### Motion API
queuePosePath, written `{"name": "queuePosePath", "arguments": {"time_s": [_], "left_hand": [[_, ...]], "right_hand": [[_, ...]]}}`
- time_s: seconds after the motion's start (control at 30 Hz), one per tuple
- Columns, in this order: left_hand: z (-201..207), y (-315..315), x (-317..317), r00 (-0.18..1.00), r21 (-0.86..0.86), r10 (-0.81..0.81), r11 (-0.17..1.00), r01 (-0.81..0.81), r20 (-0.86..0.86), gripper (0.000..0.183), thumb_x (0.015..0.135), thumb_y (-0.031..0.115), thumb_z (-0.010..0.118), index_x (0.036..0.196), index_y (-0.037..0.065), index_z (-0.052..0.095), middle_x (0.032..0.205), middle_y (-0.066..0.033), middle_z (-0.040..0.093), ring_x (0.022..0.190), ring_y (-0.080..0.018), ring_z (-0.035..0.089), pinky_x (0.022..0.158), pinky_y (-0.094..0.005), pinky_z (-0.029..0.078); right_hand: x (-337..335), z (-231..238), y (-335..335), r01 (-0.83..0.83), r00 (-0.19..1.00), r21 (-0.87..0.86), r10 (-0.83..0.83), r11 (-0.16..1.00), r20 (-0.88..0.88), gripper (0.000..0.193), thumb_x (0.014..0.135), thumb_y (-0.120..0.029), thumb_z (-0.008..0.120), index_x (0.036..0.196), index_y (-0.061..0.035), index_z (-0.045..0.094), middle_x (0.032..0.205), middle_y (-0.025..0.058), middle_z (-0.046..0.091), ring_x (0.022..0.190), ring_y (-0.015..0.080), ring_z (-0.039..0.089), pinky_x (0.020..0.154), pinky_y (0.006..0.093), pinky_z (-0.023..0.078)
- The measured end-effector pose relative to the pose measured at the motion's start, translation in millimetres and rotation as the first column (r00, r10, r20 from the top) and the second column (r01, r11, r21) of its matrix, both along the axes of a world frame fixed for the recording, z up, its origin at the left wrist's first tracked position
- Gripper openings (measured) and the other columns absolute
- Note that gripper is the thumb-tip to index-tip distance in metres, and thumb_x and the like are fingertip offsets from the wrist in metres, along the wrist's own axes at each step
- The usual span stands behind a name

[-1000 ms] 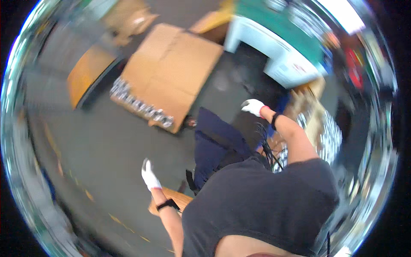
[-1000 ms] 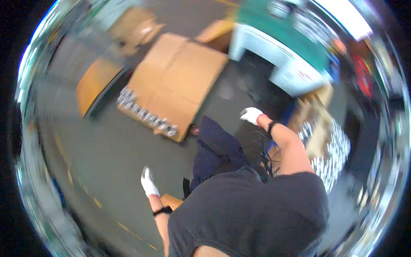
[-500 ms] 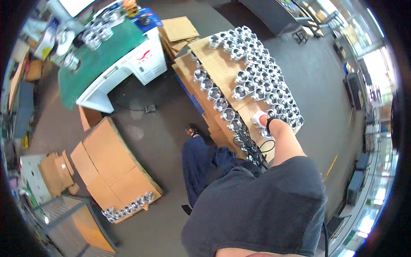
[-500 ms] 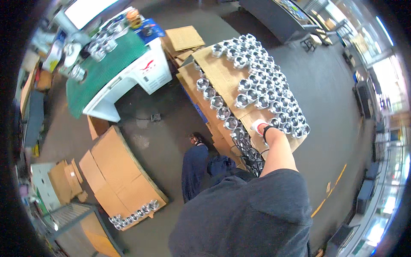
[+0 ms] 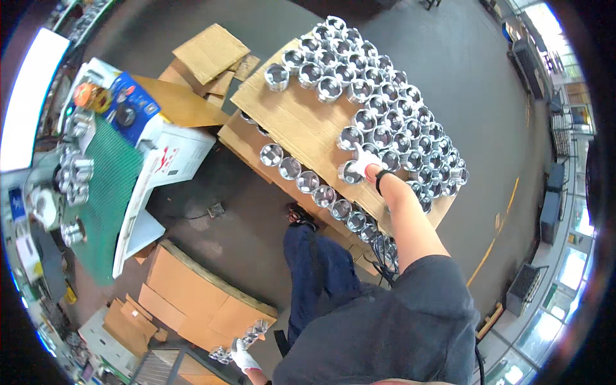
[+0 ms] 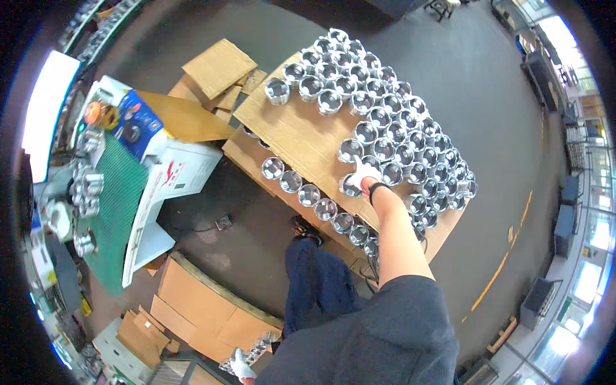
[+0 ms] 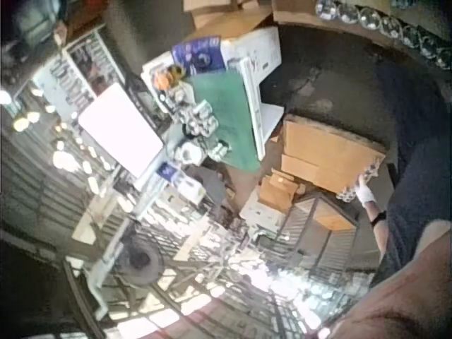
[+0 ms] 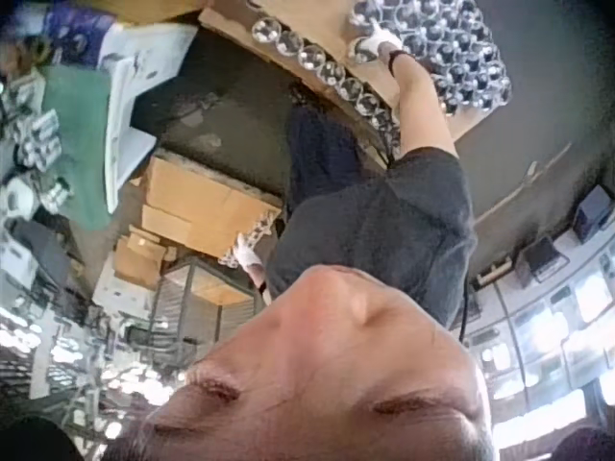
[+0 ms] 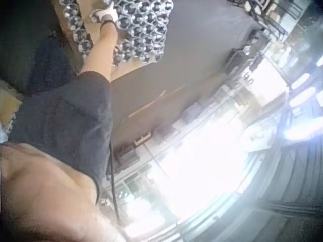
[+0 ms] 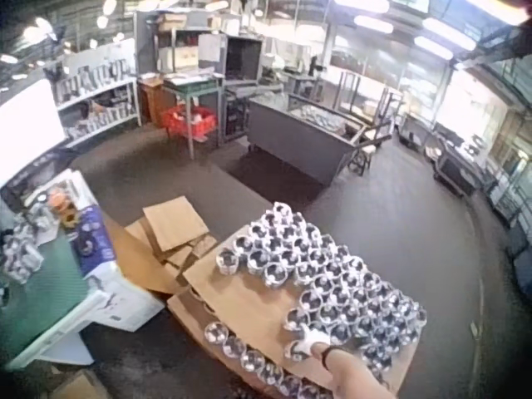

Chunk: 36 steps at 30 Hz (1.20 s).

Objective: The recorder is inspecting and arranging metal pistons at a manufacturing station using a laser marking or measurement machine.

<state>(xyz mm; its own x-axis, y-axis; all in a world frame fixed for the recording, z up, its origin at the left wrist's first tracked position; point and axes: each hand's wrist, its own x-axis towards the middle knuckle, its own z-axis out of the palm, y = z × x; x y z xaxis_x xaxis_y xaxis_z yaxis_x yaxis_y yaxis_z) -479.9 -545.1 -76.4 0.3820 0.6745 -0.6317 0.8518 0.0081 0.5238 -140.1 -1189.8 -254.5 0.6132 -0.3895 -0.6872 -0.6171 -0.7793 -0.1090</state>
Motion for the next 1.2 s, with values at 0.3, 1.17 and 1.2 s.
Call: {"name": "queuePosePath", "arguments": {"time_s": [0.3,1.17,1.2], "left_hand": [[6.4,-50.7,120.6,0.871,-0.16,-0.408,0.912,0.377,-0.274,0.038,0.093,0.014,0.061,0.124,-0.007,0.059,0.117,-0.0128,0.064,0.107,-0.0217,0.059,0.096,-0.0334,0.045],[-23.0,94.7,-58.2,0.934,-0.227,-0.296,0.941,0.249,-0.201,0.028,0.089,0.023,0.062,0.106,0.002,0.067,0.088,-0.0049,0.066,0.071,-0.0151,0.057,0.065,-0.0308,0.046],[-33.7,101.3,-87.9,0.903,-0.209,-0.3,0.947,0.243,-0.308,0.031,0.091,0.026,0.061,0.112,0.003,0.065,0.093,-0.0074,0.068,0.073,-0.0192,0.06,0.064,-0.0339,0.048]], "right_hand": [[40.8,-52.4,-13.0,0.113,0.993,0.026,-0.112,0.993,-0.043,0.082,0.068,-0.017,0.073,0.144,-0.0255,0.042,0.127,0.0264,0.054,0.115,0.0405,0.059,0.095,0.0444,0.051],[-58.9,16.1,181.6,0.0,0.995,0.006,0.0,1.0,-0.096,0.067,0.068,-0.031,0.074,0.131,-0.0151,0.057,0.115,0.0199,0.066,0.106,0.0369,0.064,0.091,0.0415,0.051],[-50.7,24.2,202.2,-0.031,0.996,0.019,0.033,0.999,-0.084,0.066,0.067,-0.03,0.075,0.129,-0.0149,0.058,0.114,0.0188,0.066,0.106,0.0361,0.064,0.091,0.0412,0.051]]}}
